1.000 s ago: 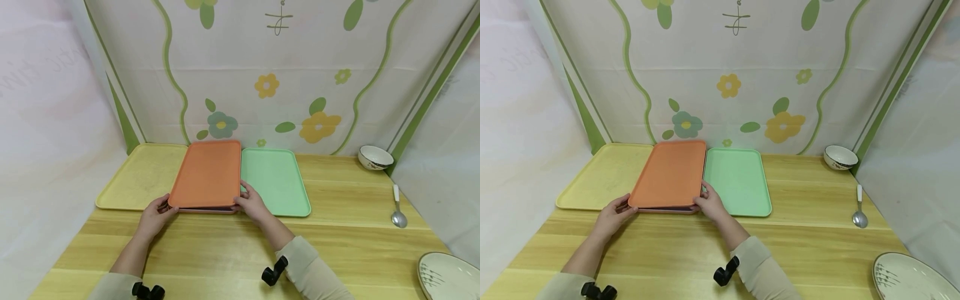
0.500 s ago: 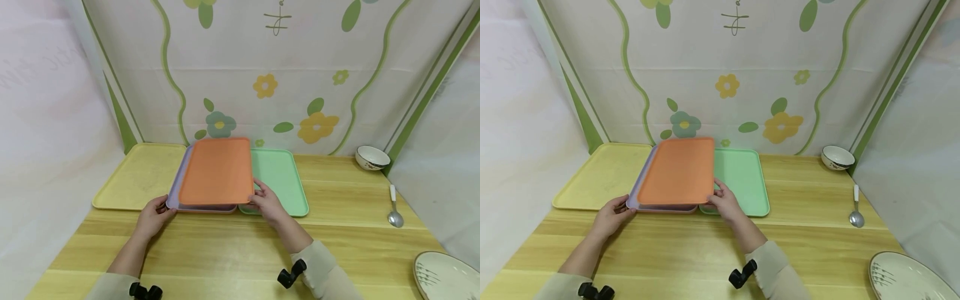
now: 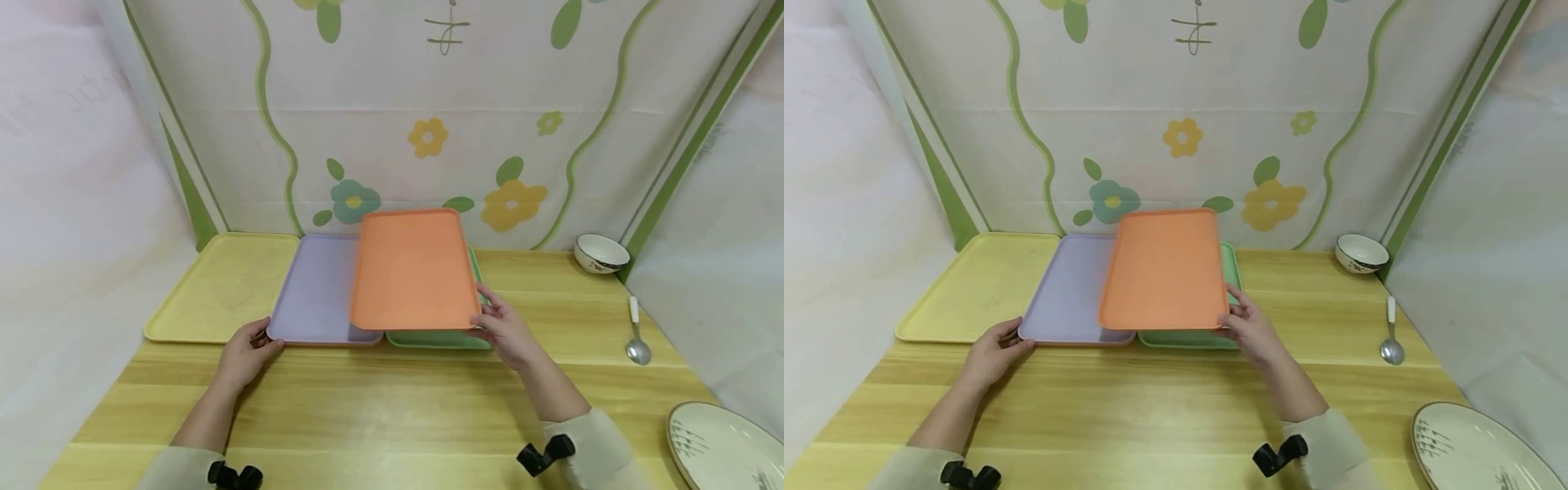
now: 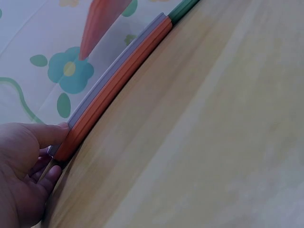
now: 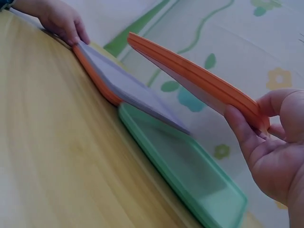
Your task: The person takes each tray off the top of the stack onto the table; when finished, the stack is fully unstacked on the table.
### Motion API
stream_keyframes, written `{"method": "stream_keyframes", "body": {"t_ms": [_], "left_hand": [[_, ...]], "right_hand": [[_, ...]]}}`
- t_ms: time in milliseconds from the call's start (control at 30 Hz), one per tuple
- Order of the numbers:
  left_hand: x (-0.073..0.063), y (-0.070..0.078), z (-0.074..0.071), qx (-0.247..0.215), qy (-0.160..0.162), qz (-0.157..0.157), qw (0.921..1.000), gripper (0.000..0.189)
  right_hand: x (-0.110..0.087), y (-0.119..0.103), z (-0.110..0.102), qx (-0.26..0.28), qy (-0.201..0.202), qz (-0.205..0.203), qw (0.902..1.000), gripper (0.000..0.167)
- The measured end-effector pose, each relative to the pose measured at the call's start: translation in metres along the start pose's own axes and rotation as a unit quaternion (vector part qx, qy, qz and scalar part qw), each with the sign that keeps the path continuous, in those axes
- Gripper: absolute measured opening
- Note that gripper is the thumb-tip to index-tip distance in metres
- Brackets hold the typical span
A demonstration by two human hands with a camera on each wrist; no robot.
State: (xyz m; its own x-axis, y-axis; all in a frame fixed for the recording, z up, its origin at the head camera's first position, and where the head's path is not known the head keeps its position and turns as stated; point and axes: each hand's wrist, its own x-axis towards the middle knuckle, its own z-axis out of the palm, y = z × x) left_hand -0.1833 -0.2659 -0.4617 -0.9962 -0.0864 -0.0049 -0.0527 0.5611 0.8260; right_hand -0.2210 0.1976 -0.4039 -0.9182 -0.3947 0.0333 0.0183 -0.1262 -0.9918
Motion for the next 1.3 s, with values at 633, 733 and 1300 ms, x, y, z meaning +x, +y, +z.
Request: {"method": "stream_keyframes", "body": {"t_ms": [633,733,1300], "left_hand": [[0.002,0.0,-0.004,-0.004,-0.004,-0.001,1.0,0.064],[0.003,0.0,-0.004,-0.003,-0.003,-0.003,1.0,0.064],[0.001,-0.001,-0.002,-0.003,0.0,0.005,1.0,0.062]], "right_hand": [[-0.061,-0.037,-0.098,0.068,-0.041,-0.071,0.9943,0.055],[-0.07,-0.04,-0.114,0.068,-0.045,-0.07,0.9942,0.057],[-0.105,-0.04,-0.197,0.051,-0.075,-0.036,0.9952,0.062]]}}
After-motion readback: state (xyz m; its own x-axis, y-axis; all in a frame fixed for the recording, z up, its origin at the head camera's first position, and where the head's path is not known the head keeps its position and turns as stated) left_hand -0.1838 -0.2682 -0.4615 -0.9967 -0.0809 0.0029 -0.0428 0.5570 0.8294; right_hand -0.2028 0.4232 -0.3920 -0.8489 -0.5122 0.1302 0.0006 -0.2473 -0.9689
